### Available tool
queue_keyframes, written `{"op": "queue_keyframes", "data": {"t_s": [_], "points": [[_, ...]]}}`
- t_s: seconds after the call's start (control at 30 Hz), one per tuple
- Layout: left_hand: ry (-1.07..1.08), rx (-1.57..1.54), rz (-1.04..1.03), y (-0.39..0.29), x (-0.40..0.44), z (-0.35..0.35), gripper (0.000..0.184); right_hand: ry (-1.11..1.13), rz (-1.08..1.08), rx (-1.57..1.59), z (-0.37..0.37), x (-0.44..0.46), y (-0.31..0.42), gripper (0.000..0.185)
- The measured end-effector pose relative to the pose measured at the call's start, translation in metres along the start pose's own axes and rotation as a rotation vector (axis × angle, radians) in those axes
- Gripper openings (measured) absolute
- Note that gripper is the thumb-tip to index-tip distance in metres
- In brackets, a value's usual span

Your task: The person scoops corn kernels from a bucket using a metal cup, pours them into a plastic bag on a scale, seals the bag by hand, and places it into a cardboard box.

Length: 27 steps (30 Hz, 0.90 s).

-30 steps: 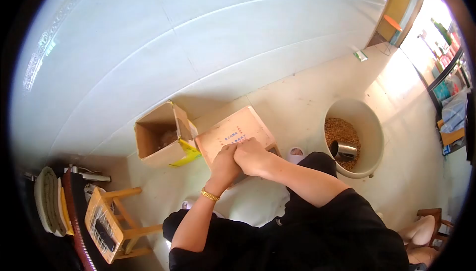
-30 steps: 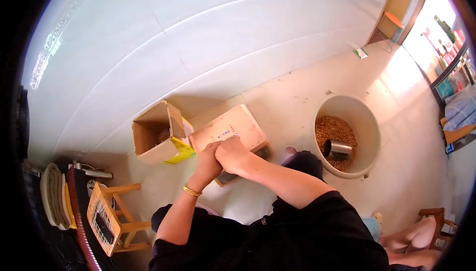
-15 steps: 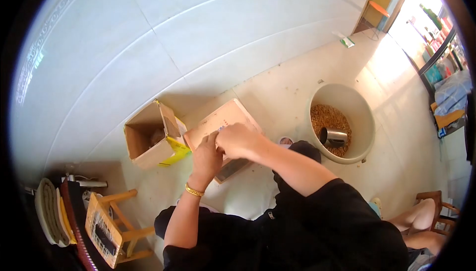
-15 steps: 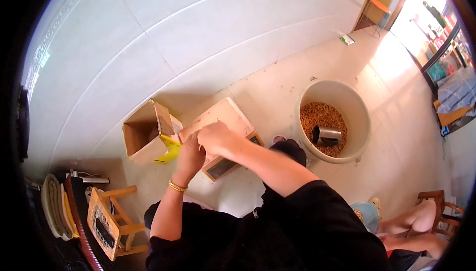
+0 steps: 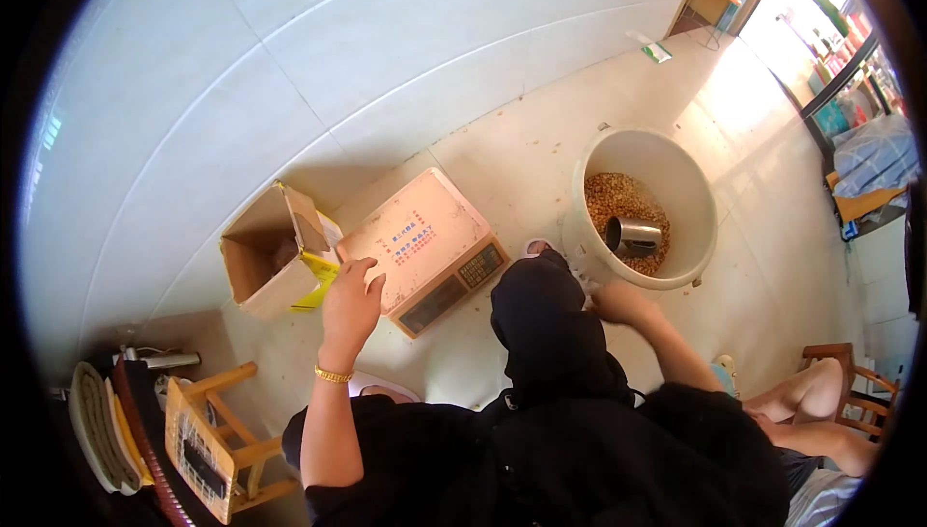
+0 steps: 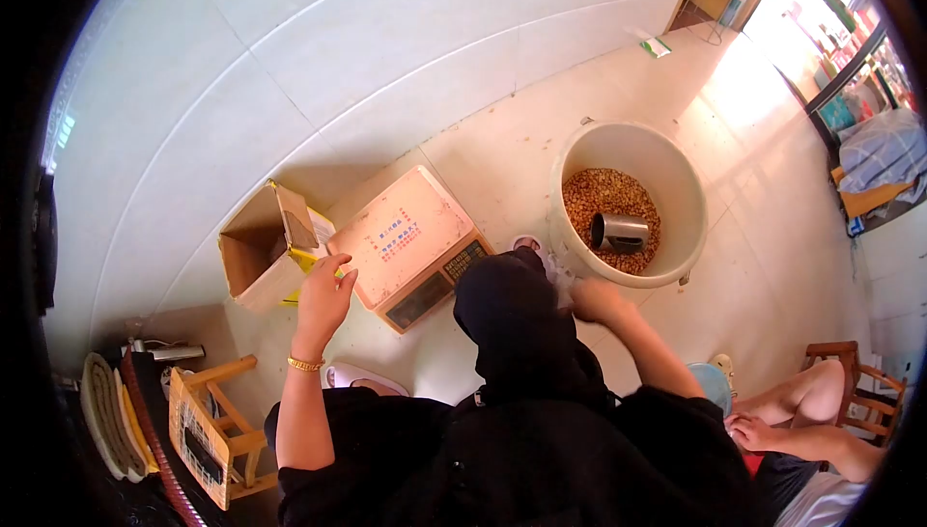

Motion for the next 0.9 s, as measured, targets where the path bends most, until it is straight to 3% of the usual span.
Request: {"op": "queue_keyframes", "data": {"t_s": [0.03,0.1,0.2,0.23,0.3,0.33,0.4,0.43,0.5,0.63,0.7,0.73,0.8,0.83,0.9], "points": [[0.014,0.000,0.000,-0.002,-0.001,0.002,0.028,0.152,-0.232,-0.041,-0.055,0.003,-0.043,0.025],[0.016,0.004,0.001,-0.006,-0.001,0.004,0.027,0.366,-0.216,-0.046,-0.123,0.000,-0.092,0.028],[0.012,0.005,-0.015,-0.006,-0.001,-0.001,0.026,0.384,-0.103,-0.018,-0.222,0.022,-0.158,0.036],[0.008,-0.001,-0.032,-0.006,0.000,-0.003,0.026,0.381,-0.102,-0.012,-0.222,0.024,-0.154,0.036],[0.027,0.007,-0.026,-0.010,0.002,-0.004,0.026,0.110,-0.045,-0.041,-0.202,0.029,-0.132,0.044],[0.046,0.011,-0.015,-0.012,0.002,-0.005,0.026,0.110,-0.046,-0.038,-0.191,0.031,-0.123,0.044],[0.060,0.021,-0.013,-0.013,0.004,-0.008,0.026,-0.241,-0.530,0.916,-0.153,0.032,-0.112,0.044],[0.073,0.030,-0.007,-0.013,0.004,-0.010,0.025,-0.241,-0.530,0.918,-0.137,0.036,-0.097,0.044],[0.043,0.043,-0.035,-0.011,0.005,-0.013,0.026,-0.561,-0.645,1.152,-0.112,0.038,-0.081,0.028],[0.014,0.072,-0.073,-0.009,0.006,-0.013,0.027,-0.526,-0.606,1.215,-0.127,0.074,-0.095,0.031],[0.026,0.057,-0.045,-0.008,0.005,-0.011,0.027,-0.434,-0.615,1.432,-0.156,0.092,-0.114,0.039],[0.038,0.038,-0.016,-0.008,0.005,-0.011,0.027,-0.432,-0.619,1.433,-0.157,0.087,-0.109,0.039],[0.086,0.037,0.021,-0.008,0.004,-0.007,0.027,-0.733,-0.617,1.052,-0.143,0.069,-0.096,0.043],[0.131,0.037,0.057,-0.007,0.003,-0.008,0.027,-0.730,-0.620,1.051,-0.151,0.068,-0.099,0.043],[0.108,0.061,0.028,-0.004,0.000,-0.010,0.027,-0.989,-0.184,0.438,-0.152,0.062,-0.093,0.046]]}}
Point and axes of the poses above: each hand's wrist, its own x-axis towards the middle knuckle, its own z-axis out of the back of the hand, y = z × x, the point moved 3 cm from there along x, towards the middle knuckle, and after that the axes turned 14 degrees about x, right-handed, at the moved point
